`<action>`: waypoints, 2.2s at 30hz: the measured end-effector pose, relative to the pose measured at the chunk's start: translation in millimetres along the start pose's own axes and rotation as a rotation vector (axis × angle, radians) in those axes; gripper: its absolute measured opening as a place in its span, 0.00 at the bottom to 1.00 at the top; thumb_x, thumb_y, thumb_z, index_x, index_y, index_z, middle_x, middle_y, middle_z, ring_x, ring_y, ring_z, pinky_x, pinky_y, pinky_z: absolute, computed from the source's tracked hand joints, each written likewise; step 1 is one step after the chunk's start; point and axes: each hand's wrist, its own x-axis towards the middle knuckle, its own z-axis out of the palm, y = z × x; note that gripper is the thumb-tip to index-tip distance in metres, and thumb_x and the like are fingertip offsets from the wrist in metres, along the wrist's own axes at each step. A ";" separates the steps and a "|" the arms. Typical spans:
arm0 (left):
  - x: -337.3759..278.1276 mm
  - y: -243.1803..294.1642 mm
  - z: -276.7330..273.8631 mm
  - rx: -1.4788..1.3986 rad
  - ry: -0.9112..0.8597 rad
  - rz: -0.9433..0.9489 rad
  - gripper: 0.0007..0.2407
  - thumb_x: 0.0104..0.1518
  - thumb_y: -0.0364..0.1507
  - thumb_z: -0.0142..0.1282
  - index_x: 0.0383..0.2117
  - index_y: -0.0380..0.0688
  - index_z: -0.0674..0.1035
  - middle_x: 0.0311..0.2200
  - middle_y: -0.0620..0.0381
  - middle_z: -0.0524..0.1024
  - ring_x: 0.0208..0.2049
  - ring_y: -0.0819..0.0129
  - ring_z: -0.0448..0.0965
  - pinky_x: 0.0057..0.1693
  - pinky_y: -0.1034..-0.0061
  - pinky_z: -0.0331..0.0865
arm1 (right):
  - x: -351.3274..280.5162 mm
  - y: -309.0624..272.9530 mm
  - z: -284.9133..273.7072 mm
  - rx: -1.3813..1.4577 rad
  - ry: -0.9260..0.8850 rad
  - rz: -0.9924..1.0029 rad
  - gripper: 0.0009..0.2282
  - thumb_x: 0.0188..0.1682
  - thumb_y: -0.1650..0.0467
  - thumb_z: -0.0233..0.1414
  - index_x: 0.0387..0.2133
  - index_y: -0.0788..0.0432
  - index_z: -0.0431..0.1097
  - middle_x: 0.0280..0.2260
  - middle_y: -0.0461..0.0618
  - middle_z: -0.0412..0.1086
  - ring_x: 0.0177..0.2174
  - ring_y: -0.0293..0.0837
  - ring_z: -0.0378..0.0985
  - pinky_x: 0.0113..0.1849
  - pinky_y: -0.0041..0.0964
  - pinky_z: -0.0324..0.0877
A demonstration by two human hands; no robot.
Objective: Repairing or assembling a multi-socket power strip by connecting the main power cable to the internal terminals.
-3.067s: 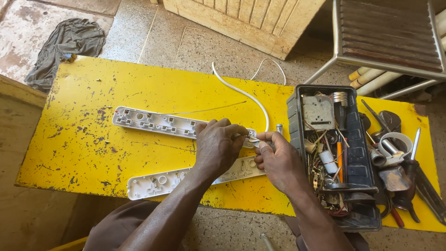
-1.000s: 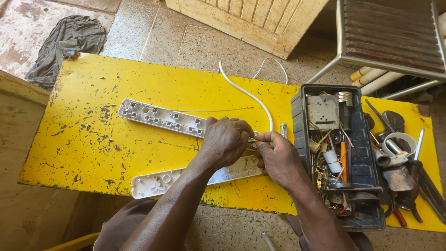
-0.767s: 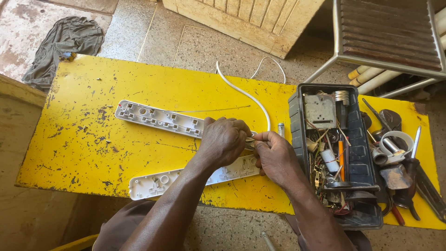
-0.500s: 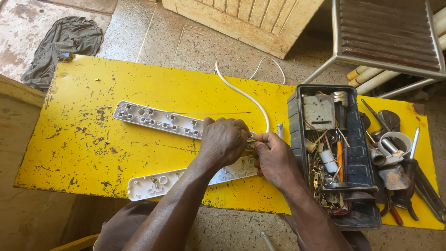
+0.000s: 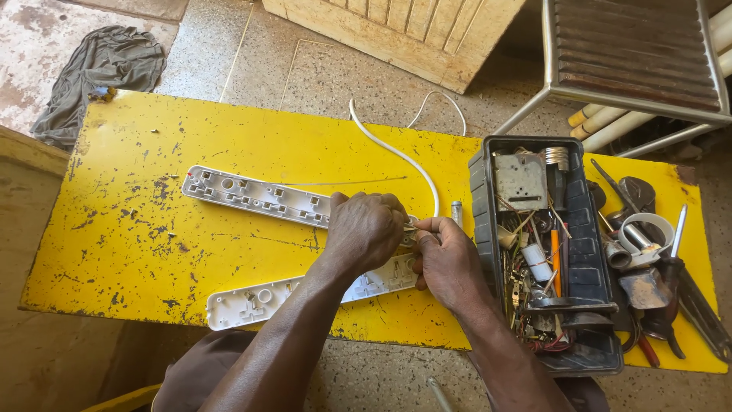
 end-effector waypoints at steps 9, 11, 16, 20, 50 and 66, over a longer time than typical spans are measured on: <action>2.4 2.0 -2.2 -0.029 -0.017 -0.031 0.14 0.57 0.27 0.48 0.39 0.53 0.89 0.27 0.56 0.85 0.38 0.58 0.86 0.54 0.58 0.62 | -2.2 -9.1 -5.5 -0.031 0.124 -0.044 0.13 0.57 0.72 0.46 0.50 0.66 0.72 0.29 0.59 0.73 0.25 0.46 0.77 0.25 0.38 0.77; -2.1 1.4 -6.0 -0.059 -0.024 -0.016 0.12 0.57 0.26 0.53 0.39 0.47 0.89 0.28 0.50 0.84 0.39 0.52 0.85 0.53 0.54 0.61 | 9.0 6.7 -6.2 -0.007 0.116 -0.040 0.13 0.54 0.72 0.47 0.48 0.65 0.73 0.27 0.57 0.72 0.24 0.44 0.76 0.24 0.37 0.76; -7.9 8.4 -13.7 -0.042 -0.033 -0.016 0.12 0.57 0.26 0.53 0.40 0.51 0.90 0.30 0.53 0.86 0.40 0.56 0.87 0.54 0.55 0.64 | -2.3 0.3 -10.1 -0.129 0.055 0.024 0.12 0.52 0.70 0.51 0.46 0.60 0.76 0.25 0.58 0.73 0.22 0.47 0.78 0.27 0.38 0.80; -7.5 -2.4 -5.7 -0.065 0.000 -0.002 0.09 0.58 0.27 0.58 0.40 0.50 0.89 0.30 0.52 0.85 0.40 0.54 0.86 0.52 0.56 0.64 | -6.4 0.0 -14.6 -0.204 0.078 -0.055 0.13 0.52 0.70 0.50 0.47 0.58 0.75 0.38 0.64 0.76 0.35 0.54 0.83 0.39 0.47 0.80; -26.8 -13.4 21.3 -0.066 0.347 0.132 0.03 0.56 0.29 0.65 0.27 0.57 0.86 0.20 0.61 0.78 0.30 0.65 0.82 0.53 0.63 0.67 | -0.1 13.8 -5.2 0.180 0.211 -0.278 0.12 0.53 0.73 0.55 0.47 0.64 0.80 0.33 0.58 0.75 0.30 0.44 0.84 0.34 0.37 0.84; -30.5 -30.8 44.1 -0.020 0.492 0.221 0.03 0.57 0.27 0.65 0.28 0.55 0.86 0.27 0.56 0.79 0.35 0.62 0.83 0.54 0.64 0.75 | 0.4 12.3 -0.7 0.067 0.263 -0.238 0.12 0.52 0.71 0.59 0.48 0.61 0.81 0.39 0.65 0.78 0.42 0.58 0.87 0.38 0.44 0.85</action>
